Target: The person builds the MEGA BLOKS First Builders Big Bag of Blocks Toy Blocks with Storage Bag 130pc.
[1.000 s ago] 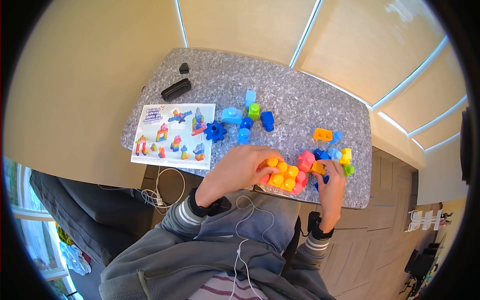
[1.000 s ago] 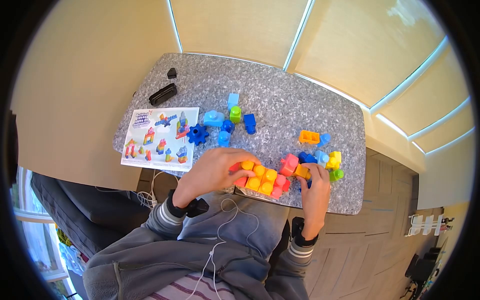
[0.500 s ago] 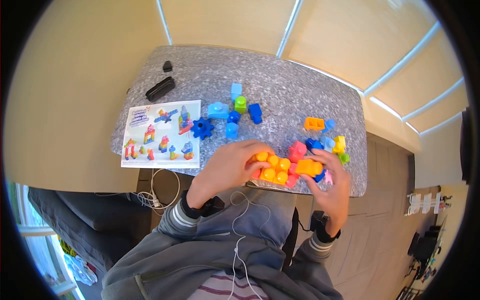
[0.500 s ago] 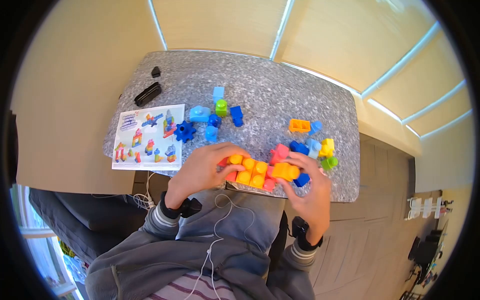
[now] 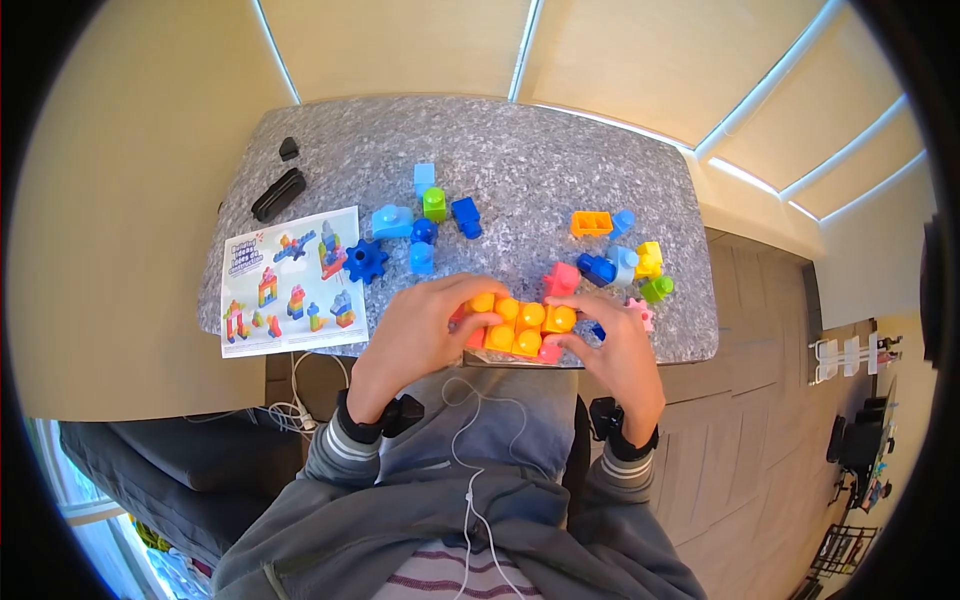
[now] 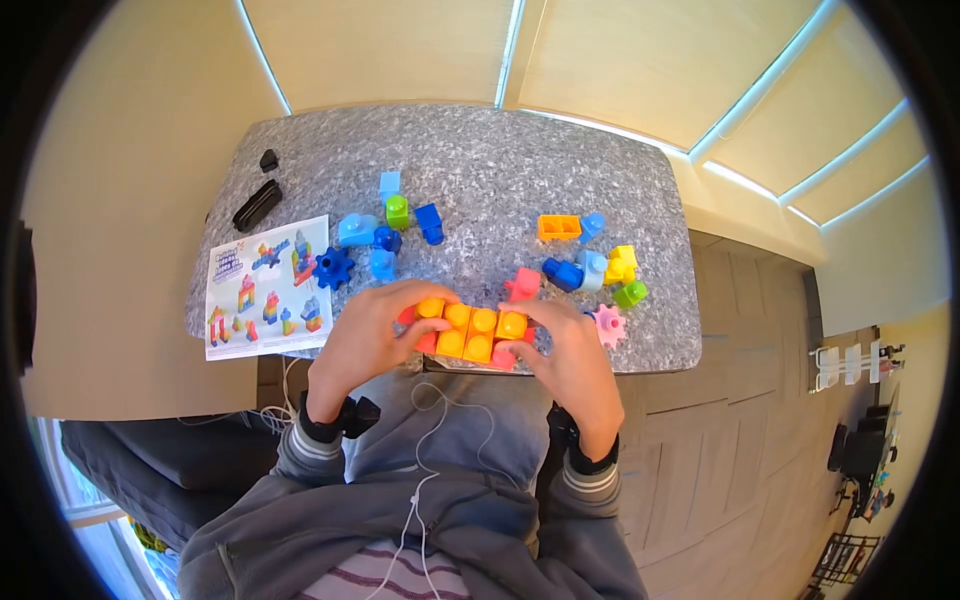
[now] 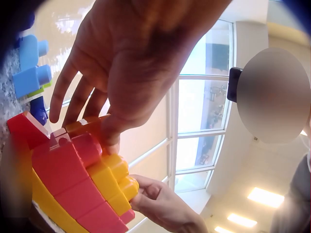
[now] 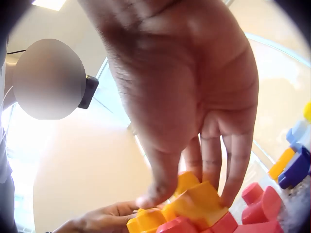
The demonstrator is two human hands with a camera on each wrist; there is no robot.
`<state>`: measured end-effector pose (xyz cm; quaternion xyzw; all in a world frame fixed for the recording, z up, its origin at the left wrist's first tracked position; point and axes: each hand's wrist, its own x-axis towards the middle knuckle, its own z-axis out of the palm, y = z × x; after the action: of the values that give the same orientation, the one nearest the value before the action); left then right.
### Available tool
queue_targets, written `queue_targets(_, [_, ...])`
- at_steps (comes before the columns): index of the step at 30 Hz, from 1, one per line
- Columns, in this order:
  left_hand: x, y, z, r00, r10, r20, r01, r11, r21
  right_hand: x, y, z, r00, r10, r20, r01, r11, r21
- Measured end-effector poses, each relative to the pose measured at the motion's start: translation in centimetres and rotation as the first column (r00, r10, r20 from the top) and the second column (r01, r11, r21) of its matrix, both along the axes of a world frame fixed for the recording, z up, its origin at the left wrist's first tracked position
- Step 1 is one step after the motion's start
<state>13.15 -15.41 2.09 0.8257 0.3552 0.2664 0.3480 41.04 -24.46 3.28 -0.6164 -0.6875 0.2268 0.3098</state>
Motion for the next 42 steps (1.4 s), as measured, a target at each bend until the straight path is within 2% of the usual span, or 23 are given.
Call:
queue_targets(2, [-0.1,0.0,-0.2,1.000,0.000,-0.004,0.000,1.000,-0.003,0.4,-0.4,0.0,0.996,0.063,-0.064,-0.065,0.997,-0.040])
queue_targets(6, [-0.4,0.3,-1.0,0.999,-0.040,-0.014,0.040,0.999,-0.025,0.7,-0.5,-1.3,0.997,0.041,-0.065,-0.046,0.997,-0.065])
queue_targets(8, [-0.7,0.4,-1.7,0.996,-0.084,-0.033,0.083,0.996,-0.010,0.5,-0.2,-2.8,0.979,0.027,-0.200,-0.039,0.998,-0.055])
queue_targets(9, [-0.9,0.4,-1.6,0.995,-0.089,-0.034,0.089,0.996,-0.007,0.6,-0.2,-2.9,0.979,0.023,-0.201,-0.034,0.998,-0.052])
queue_targets(11, [-1.4,0.3,-1.3,0.992,-0.117,-0.051,0.107,0.982,-0.155,0.6,-0.3,-3.0,0.972,0.046,-0.230,-0.065,0.995,-0.076])
queue_targets(12, [-1.6,0.1,-1.3,0.991,-0.121,-0.055,0.111,0.982,-0.153,0.4,-0.5,-3.1,0.972,0.042,-0.233,-0.061,0.995,-0.073])
queue_targets(14, [-2.0,-0.2,-1.6,0.994,-0.111,-0.023,0.109,0.992,-0.067,0.0,-0.9,-3.2,0.965,0.095,-0.242,-0.080,0.994,0.071])
queue_targets(15, [-2.2,-0.2,-2.0,0.993,-0.112,-0.024,0.110,0.992,-0.067,0.2,-0.9,-3.5,0.965,0.094,-0.244,-0.079,0.994,0.071])
queue_targets(17, [-2.7,0.0,-3.0,0.994,-0.112,-0.017,0.110,0.992,-0.066,0.5,-1.0,-4.4,0.996,0.030,-0.081,-0.033,0.999,-0.032])
queue_targets(20, [-2.8,0.5,-4.2,0.995,-0.093,-0.031,0.086,0.982,-0.166,0.7,-0.9,-5.0,0.996,0.032,-0.079,-0.034,0.999,-0.023])
queue_targets(27, [-2.6,0.5,-3.8,0.995,-0.089,-0.039,0.083,0.986,-0.142,0.6,-0.9,-5.5,0.997,0.013,-0.073,-0.017,0.999,-0.043])
queue_targets(29, [-2.7,0.4,-4.0,0.996,-0.049,-0.074,0.039,0.991,-0.128,0.4,-0.9,-6.0,0.997,0.012,-0.074,-0.012,1.000,-0.005])
queue_targets(33, [-2.7,0.5,-3.9,0.996,-0.068,-0.063,0.060,0.991,-0.120,0.6,-0.9,-4.0,0.998,0.061,-0.027,-0.060,0.998,0.030])
queue_targets(35, [-2.8,0.3,-3.6,0.997,-0.067,-0.028,0.064,0.992,-0.107,1.9,-0.9,-2.3,0.967,0.095,-0.238,-0.095,0.995,0.008])
queue_targets(36, [-2.9,0.2,-3.7,0.997,-0.069,-0.024,0.066,0.992,-0.105,3.0,-0.7,-2.0,0.968,0.094,-0.234,-0.094,0.996,0.010])
queue_targets(38, [-3.3,0.0,-3.9,0.999,-0.051,-0.007,0.050,0.995,-0.087,5.8,-0.2,-1.4,0.970,-0.216,-0.111,0.217,0.976,-0.008])
queue_targets(39, [-3.5,0.0,-3.7,0.999,-0.053,-0.006,0.052,0.995,-0.085,7.5,0.6,-1.7,0.970,-0.218,-0.110,0.218,0.976,-0.006])
queue_targets(41, [-3.7,-0.2,-3.2,0.998,-0.048,-0.030,0.044,0.992,-0.122,11.1,2.2,-3.5,0.885,-0.437,0.160,0.393,0.886,0.247])
queue_targets(42, [-3.8,-0.2,-3.1,0.998,-0.051,-0.023,0.048,0.993,-0.112,12.3,2.8,-3.9,0.883,-0.441,0.163,0.393,0.882,0.259])
